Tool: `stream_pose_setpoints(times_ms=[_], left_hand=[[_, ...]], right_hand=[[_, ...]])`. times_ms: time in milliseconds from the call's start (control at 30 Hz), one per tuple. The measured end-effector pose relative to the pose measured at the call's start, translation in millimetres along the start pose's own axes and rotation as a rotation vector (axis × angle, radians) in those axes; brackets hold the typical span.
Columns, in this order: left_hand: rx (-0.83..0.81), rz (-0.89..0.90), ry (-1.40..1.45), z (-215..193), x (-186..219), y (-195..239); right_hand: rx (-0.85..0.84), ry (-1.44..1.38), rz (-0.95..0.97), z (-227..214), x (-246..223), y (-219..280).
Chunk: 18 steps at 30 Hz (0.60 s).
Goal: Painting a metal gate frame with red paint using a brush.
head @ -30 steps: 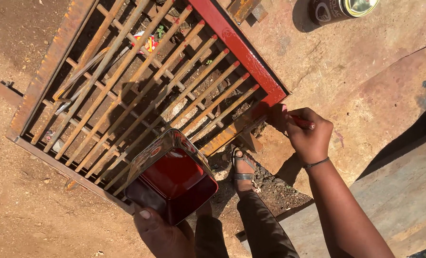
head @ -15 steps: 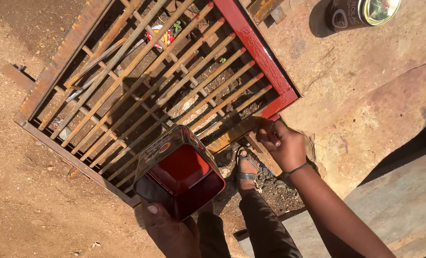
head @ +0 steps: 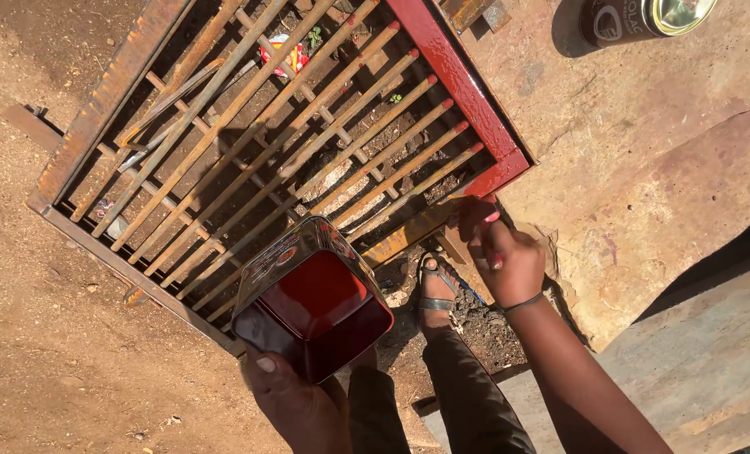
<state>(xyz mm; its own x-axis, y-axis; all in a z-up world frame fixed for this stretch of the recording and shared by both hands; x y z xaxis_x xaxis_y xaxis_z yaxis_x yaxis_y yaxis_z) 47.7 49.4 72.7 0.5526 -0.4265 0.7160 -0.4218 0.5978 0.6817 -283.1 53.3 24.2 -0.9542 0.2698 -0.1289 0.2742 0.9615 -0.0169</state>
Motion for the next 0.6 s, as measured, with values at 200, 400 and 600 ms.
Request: stream_pose_setpoints(times_ms=[200, 400, 600], left_hand=[[-0.035, 0.038, 0.063, 16.2, 10.2, 4.1], [-0.013, 0.012, 0.040, 16.9, 12.7, 7.9], [-0.035, -0.003, -0.009, 25.3, 19.3, 12.0]], right_hand=[[-0.067, -0.116, 0.116, 3.2, -8.3, 30.8], [-0.052, 0.044, 0.064, 21.1, -8.7, 34.0], [-0.503, 0.263, -0.400, 102.0, -32.9, 129.0]])
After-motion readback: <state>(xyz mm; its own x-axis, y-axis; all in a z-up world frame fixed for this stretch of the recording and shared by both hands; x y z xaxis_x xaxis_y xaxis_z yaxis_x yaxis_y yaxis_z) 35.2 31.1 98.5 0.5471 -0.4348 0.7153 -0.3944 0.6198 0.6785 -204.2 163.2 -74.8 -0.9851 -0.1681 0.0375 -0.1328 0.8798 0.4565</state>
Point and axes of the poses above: each hand's wrist, its own y-axis away from the middle knuckle, its own z-axis out of the palm, x = y × z, the point moved 7 cm from there along -y, towards the middle knuckle, and after that the axes turned 9 degrees about y, right-handed, at the moved point
